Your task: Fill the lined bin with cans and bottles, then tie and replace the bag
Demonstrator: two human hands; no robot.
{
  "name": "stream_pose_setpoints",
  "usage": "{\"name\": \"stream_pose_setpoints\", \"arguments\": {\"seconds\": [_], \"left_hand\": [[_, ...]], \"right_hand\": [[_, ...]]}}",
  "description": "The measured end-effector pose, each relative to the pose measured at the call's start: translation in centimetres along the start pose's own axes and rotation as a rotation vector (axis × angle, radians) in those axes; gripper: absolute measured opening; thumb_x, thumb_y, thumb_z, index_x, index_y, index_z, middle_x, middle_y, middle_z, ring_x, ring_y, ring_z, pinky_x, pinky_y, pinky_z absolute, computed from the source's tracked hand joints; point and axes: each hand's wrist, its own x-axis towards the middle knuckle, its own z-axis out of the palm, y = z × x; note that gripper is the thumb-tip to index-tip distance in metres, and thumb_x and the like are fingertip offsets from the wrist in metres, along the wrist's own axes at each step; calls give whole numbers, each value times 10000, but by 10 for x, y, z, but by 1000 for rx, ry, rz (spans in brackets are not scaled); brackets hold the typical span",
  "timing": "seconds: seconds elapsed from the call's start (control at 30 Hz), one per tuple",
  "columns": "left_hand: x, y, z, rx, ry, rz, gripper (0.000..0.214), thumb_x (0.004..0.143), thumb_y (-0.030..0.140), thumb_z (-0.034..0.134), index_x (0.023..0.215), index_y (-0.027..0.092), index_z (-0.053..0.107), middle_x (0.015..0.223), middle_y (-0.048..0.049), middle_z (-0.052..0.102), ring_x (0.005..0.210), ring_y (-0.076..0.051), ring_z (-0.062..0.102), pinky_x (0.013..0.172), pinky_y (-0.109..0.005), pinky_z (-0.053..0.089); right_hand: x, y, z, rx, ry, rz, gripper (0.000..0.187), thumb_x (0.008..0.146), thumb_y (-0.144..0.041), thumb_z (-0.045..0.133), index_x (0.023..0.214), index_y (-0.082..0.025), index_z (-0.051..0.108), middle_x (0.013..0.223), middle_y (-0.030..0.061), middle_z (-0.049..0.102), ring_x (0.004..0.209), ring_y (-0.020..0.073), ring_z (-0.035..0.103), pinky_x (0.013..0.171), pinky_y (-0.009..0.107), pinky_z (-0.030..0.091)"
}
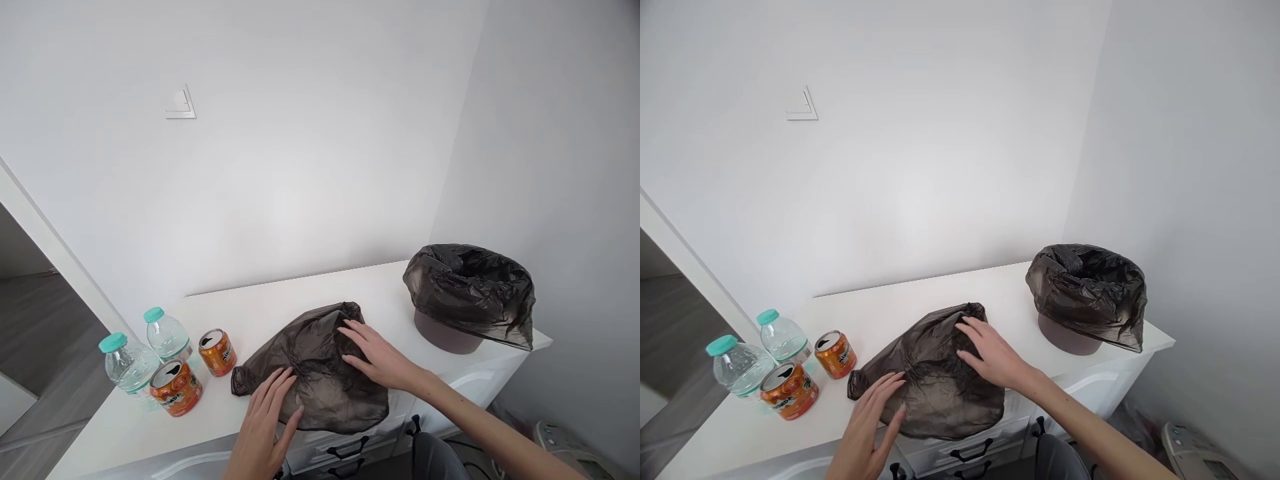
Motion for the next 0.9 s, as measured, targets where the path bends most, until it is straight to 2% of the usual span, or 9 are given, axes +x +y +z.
{"name": "stream_pose_setpoints", "arguments": {"seconds": [0.13,0.27,0.37,0.43,0.53,0.6,0.67,0.77,0.9], "left_hand": [[15,-27,8,37,-176,-16,597,887,498,712,1443,298,625,1559,-59,560,1533,-339,374,1303,-502,171],[20,-62,-1,281,-269,75,811,917,583,647,1624,301,365,1694,-44,354,1600,-337,221,1309,-520,137],[16,-77,-11,458,-298,184,958,881,648,662,1666,299,237,1713,-72,308,1588,-371,244,1287,-565,214],[13,-81,-17,518,-283,239,963,876,664,661,1663,295,246,1686,-94,369,1546,-376,344,1247,-566,321],[10,-82,-20,564,-217,303,875,897,648,645,1629,282,336,1601,-108,503,1452,-344,486,1168,-501,456],[11,-78,-19,566,-172,324,803,899,644,644,1578,273,430,1524,-113,582,1382,-335,553,1114,-478,505],[17,-71,-16,530,-131,337,672,919,642,613,1480,278,549,1418,-105,660,1303,-321,610,1074,-466,531],[38,-52,-3,419,-75,356,480,1022,586,440,1328,286,655,1278,-80,723,1238,-275,644,1081,-448,521],[79,-34,24,334,-206,265,558,1079,540,247,1388,242,604,1391,-88,673,1389,-266,539,1213,-486,385]], "right_hand": [[-29,-10,8,-64,-56,94,618,1032,-511,501,1599,-280,422,1714,82,290,1595,320,227,1306,567,181],[-64,-26,8,-77,-89,-36,828,944,-559,651,1655,-357,279,1747,42,180,1609,339,159,1309,569,172],[-90,-28,17,-159,-101,-98,964,881,-534,735,1670,-376,203,1761,47,107,1611,378,114,1295,589,194],[-101,-21,27,-201,12,-21,808,946,-469,648,1649,-355,266,1753,76,141,1597,368,190,1246,565,322],[-104,-6,41,-152,222,170,410,1034,-436,464,1403,-283,555,1588,152,425,1411,320,504,1063,472,520],[-102,0,46,-46,278,264,329,1050,-482,412,1151,-252,626,1310,147,612,1169,277,644,953,429,557],[-99,1,48,104,278,342,340,1037,-542,428,1050,-245,594,1094,101,658,991,241,676,879,396,559],[-101,-2,49,361,287,520,476,928,-656,580,1147,-236,532,1054,69,658,837,210,684,721,341,550],[-108,-8,49,669,203,718,782,749,-698,767,1307,-231,482,933,16,672,631,173,639,521,283,450]]}}
